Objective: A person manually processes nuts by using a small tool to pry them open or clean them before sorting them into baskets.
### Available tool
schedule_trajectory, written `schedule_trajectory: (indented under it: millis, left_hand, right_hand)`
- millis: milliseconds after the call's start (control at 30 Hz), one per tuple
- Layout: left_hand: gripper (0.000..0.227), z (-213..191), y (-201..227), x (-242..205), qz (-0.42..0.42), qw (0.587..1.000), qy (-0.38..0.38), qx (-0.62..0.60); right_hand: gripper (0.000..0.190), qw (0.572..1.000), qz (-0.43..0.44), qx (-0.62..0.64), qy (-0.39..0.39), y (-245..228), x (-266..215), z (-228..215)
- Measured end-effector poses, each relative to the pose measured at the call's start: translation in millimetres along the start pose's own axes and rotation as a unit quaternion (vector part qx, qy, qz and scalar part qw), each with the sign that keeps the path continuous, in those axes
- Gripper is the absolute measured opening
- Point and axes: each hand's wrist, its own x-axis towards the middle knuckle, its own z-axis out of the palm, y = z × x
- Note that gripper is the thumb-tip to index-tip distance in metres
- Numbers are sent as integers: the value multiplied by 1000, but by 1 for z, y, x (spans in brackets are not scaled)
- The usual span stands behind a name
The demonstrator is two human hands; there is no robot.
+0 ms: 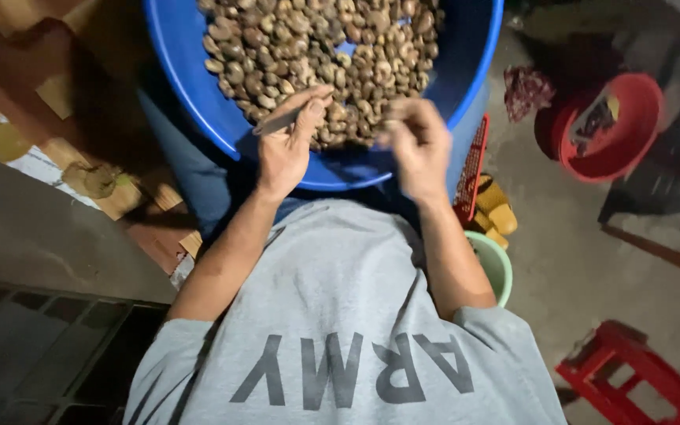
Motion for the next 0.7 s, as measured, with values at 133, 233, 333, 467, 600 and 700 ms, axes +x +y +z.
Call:
schedule_trajectory:
  millis: [133,233,333,467,600,700]
  left_hand:
    - [22,4,2,-2,-26,999,-24,4]
    - [24,3,0,-4,-68,997,-39,-28]
    - [25,2,-5,-4,-65,996,-51,-39]
    - [29,1,-2,-3,-89,993,-60,-51]
    - [28,2,-8,-4,-104,991,-52,-64]
    - [30,3,-10,-5,-95,994,-40,-47]
  right_hand:
    - [12,978,52,-9,204,15,-38,-75]
    - [17,940,171,-20,294,50,-83,-131]
    - [21,899,292,-64,319,95,-147,-172]
    - [38,797,466,-148,353,215,-288,-252]
    - [46,750,499,-312,303,245,-336,-265]
    - [61,750,472,-391,249,219,-293,-246]
